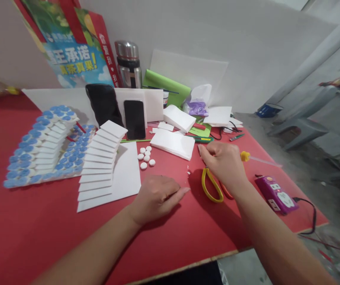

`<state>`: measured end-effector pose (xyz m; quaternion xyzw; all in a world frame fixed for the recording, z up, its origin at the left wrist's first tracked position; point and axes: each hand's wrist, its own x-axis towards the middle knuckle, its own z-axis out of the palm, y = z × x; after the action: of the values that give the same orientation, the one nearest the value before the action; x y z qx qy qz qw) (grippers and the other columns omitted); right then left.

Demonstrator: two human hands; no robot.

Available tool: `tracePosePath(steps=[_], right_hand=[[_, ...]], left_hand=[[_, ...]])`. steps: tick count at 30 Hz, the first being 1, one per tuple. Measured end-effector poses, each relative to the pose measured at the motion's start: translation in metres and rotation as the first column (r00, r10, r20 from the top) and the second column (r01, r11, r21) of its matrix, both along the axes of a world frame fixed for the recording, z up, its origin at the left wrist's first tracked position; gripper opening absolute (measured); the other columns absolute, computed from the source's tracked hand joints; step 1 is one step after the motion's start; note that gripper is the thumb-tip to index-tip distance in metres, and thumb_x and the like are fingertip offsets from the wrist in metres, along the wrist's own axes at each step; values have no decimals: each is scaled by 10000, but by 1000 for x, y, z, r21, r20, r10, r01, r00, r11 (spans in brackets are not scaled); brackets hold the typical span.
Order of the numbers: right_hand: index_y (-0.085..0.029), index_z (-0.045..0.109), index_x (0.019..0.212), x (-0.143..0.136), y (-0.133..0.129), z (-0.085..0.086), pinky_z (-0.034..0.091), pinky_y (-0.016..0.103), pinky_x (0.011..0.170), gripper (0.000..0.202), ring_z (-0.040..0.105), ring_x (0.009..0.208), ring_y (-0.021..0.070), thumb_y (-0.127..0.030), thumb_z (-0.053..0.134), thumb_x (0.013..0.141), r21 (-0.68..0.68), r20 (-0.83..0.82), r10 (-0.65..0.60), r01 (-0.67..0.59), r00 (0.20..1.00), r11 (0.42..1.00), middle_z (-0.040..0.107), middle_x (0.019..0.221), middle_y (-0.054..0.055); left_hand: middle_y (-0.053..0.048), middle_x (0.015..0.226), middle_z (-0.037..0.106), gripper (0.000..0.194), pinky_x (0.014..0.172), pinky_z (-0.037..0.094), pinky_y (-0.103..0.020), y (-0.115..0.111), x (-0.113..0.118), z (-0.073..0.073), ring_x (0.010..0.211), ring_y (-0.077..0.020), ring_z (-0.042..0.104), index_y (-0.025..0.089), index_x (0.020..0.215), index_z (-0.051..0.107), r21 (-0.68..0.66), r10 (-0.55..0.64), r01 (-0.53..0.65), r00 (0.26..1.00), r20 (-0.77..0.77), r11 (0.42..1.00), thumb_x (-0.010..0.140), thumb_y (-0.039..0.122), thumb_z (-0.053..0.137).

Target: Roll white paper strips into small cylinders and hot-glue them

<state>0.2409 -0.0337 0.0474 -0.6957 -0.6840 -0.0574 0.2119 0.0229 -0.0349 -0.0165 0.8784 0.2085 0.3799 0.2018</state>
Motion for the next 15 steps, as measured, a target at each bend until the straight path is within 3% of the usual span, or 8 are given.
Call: tracePosePath(steps=[2, 4, 6, 9, 12, 15], right_hand=[[-210, 507, 599, -6, 12, 6, 238, 323, 552, 327, 456, 549, 173, -157, 550, 919, -157, 37, -42, 48, 998, 986, 585, 626, 51], [-168, 617, 808, -14, 19, 6, 267, 313, 568, 137, 556, 664, 198, -54, 555, 852, -284, 53, -33, 46, 998, 958, 699, 874, 111], [-160, 628, 948, -21, 23, 2, 296, 304, 594, 178, 612, 757, 218, -32, 560, 845, -321, 7, -6, 8, 1000, 947, 723, 1002, 129], [-201, 587, 852, -21, 28, -12, 308, 305, 622, 75, 612, 736, 218, -165, 607, 915, -205, -145, 18, -48, 989, 978, 714, 831, 71], [-230, 469, 693, -13, 33, -29, 303, 303, 617, 300, 513, 601, 175, -318, 632, 930, -8, -313, 14, -17, 950, 1000, 589, 621, 1], [-243, 354, 616, -3, 37, -42, 266, 308, 598, 420, 395, 537, 153, -372, 589, 940, 78, -374, 20, 10, 927, 997, 447, 534, -29]], left_hand=[[22, 530, 503, 388, 539, 309, -298, 1, 0, -1, 504, -123, 454, 198, 631, 526, 6, 17, -17, 1000, 16, 1000, 1012, 232, 592], [28, 527, 497, 391, 535, 311, -294, 2, 0, -1, 502, -119, 451, 194, 629, 516, 11, 6, -6, 1000, 23, 1000, 1011, 221, 595], [30, 528, 502, 393, 533, 315, -291, 2, 0, -1, 499, -116, 454, 191, 629, 509, 10, -8, 7, 1000, 23, 1000, 1011, 217, 598], [27, 531, 525, 387, 535, 332, -282, 1, 1, 0, 498, -114, 473, 186, 636, 529, 2, -9, 9, 1000, 27, 1000, 1015, 223, 599], [19, 543, 557, 364, 538, 365, -274, 0, 0, 4, 508, -117, 504, 180, 656, 582, -7, 0, 0, 1000, -3, 1000, 1016, 227, 598], [-11, 654, 664, 222, 594, 443, -278, 5, -5, 10, 598, -140, 593, 174, 776, 665, 52, 84, -83, 996, -19, 995, 993, 183, 618]])
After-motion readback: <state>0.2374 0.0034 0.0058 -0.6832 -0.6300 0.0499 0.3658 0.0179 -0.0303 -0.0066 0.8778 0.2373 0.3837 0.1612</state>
